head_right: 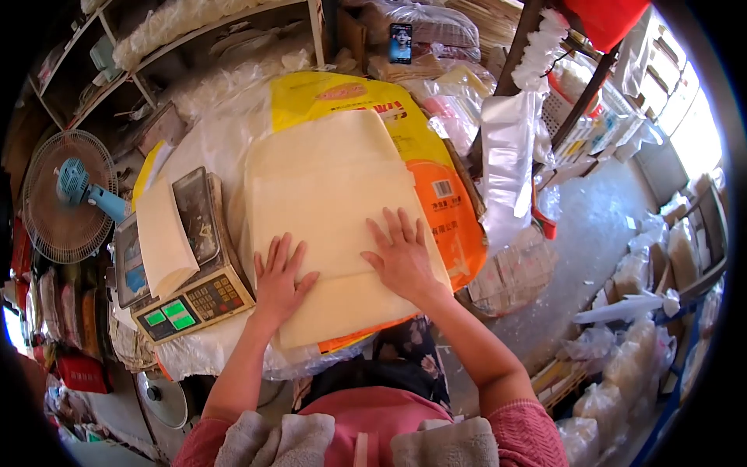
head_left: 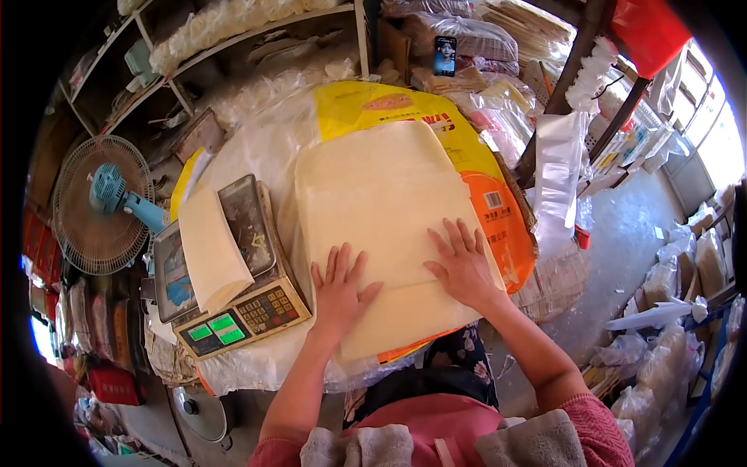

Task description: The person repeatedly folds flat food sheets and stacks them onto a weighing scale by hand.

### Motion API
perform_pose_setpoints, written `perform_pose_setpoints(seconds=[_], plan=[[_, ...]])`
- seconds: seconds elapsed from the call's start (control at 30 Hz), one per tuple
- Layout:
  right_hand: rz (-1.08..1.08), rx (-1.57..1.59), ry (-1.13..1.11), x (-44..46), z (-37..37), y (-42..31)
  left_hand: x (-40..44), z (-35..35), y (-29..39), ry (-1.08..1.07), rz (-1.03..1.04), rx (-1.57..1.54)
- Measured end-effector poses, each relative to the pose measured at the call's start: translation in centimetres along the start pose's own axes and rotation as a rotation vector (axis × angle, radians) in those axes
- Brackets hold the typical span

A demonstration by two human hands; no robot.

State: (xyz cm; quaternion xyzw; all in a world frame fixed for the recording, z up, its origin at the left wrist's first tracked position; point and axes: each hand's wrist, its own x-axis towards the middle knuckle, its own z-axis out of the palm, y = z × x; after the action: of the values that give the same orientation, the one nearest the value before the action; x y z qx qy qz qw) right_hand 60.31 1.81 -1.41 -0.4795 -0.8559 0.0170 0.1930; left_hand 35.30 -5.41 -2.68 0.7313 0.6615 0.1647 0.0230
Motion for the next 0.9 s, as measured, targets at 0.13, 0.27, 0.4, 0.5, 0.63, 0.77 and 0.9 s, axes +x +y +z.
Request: perform_pose_setpoints(seconds=[0.13,0.27,0.4,0.5,0.63,0.77,0.9], plan=[[0.001,0.006,-0.006,0.0,0.0,0.1,0.1,0.1,0.0,-0.008,-0.003,0.005],[0.008,0.005,-0.027,0.0,0.3,0.2,0.1,0.2,-0.1,-0.014,-0.006,0.007],[0.014,-0.022,-0.024,-0.5,1.6,0.5,0.2,0.4,-0.1,-0.021,-0.007,0.018],[0.026,-0.025,-0.077,-0.7,1.4,0.5,0.1,0.3,-0.1,-0.022,-0.006,0.026],[0.051,0.064,-0.059,-0.1,0.2,0.4,0.0,0.2,0.0,-0.010,0.002,0.012],[-0.007,-0.008,-0.018,-0.7,1.4,0.6,-0.1,0.0,-0.1,-0.016,0.040,-0.007],[-0.001,0.002,-0.005,-1.0,1.6,0.6,-0.2,-2.1,-0.9,-0.145,0.133,0.030]])
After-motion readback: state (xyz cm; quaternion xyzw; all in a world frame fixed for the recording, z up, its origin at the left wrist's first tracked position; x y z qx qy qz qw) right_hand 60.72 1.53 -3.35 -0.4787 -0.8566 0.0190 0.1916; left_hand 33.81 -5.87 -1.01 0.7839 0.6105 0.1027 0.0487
